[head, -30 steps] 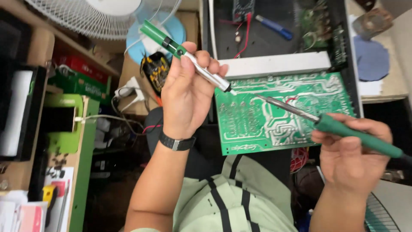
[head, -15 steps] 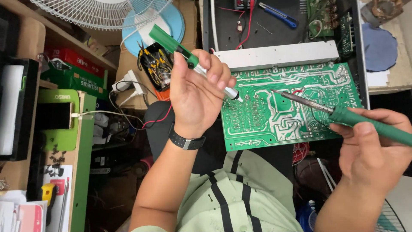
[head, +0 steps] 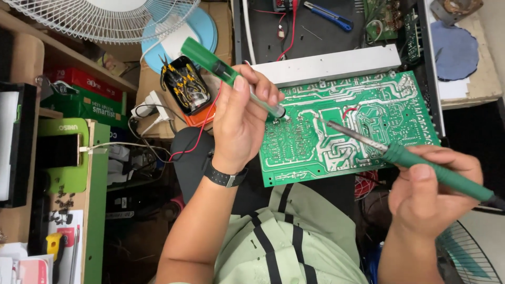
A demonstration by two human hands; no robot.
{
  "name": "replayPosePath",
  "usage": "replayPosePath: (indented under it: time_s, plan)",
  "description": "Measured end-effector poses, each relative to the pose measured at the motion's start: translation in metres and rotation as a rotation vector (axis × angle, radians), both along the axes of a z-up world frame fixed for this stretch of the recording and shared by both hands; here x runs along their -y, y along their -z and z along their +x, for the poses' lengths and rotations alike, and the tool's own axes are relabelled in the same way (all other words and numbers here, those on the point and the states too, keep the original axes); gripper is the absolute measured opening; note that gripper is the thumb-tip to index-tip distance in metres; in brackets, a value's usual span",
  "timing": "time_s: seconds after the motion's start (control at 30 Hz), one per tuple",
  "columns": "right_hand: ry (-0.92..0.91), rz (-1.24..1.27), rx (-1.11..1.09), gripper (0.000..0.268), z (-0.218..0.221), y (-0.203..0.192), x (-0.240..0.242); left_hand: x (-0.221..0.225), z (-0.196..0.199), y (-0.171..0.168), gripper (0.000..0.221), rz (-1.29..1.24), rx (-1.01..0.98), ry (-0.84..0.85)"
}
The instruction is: Desoldering electronic components from a printed circuit board using a soldering iron and a desoldering pump.
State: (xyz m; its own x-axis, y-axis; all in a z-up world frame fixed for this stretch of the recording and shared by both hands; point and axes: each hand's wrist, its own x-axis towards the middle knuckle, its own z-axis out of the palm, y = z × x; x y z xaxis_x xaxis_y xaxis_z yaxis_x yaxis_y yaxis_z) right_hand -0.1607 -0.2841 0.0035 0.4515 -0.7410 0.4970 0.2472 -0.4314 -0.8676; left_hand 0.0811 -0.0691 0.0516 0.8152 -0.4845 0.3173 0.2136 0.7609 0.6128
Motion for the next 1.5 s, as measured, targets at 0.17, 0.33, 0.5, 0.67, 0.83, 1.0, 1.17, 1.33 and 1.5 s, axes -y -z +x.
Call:
replayPosePath:
  time_s: [0.17, 0.33, 0.5, 0.67, 0.83, 1.0, 1.17, 1.33, 1.5]
  plan:
    - [0.002, -0.004, 0.019, 0.033, 0.003, 0.001, -0.007, 0.000, -0.001, 0.003, 0.024, 0.017, 0.001, -0.021]
    - [0.008, -0.032, 0.036, 0.034, 0.006, -0.002, -0.010, 0.001, -0.001, 0.003, 0.024, 0.021, 0.003, -0.024]
    - [0.015, -0.045, 0.025, 0.033, 0.009, 0.000, -0.012, 0.001, -0.002, 0.004, 0.023, 0.010, -0.010, -0.018]
    - [-0.008, -0.018, 0.012, 0.034, 0.004, 0.005, -0.012, 0.001, -0.001, 0.005, 0.026, 0.013, -0.001, -0.010]
    - [-0.010, -0.026, 0.012, 0.037, 0.005, 0.007, -0.011, 0.001, -0.001, 0.003, 0.029, -0.001, 0.022, 0.007]
    - [-0.010, -0.022, 0.015, 0.037, 0.005, 0.008, -0.013, 0.002, -0.004, -0.007, 0.024, 0.097, 0.131, -0.014]
    - [-0.012, -0.012, 0.014, 0.034, 0.005, 0.008, -0.014, 0.010, -0.005, 0.001, 0.033, 0.107, 0.160, 0.009]
    - [-0.022, -0.004, 0.018, 0.035, 0.005, 0.008, -0.013, 0.014, -0.005, 0.011, 0.032, 0.100, 0.120, 0.037]
    - [-0.027, -0.011, 0.028, 0.038, 0.006, 0.009, -0.016, 0.013, -0.004, 0.017, 0.029, 0.082, 0.107, 0.017]
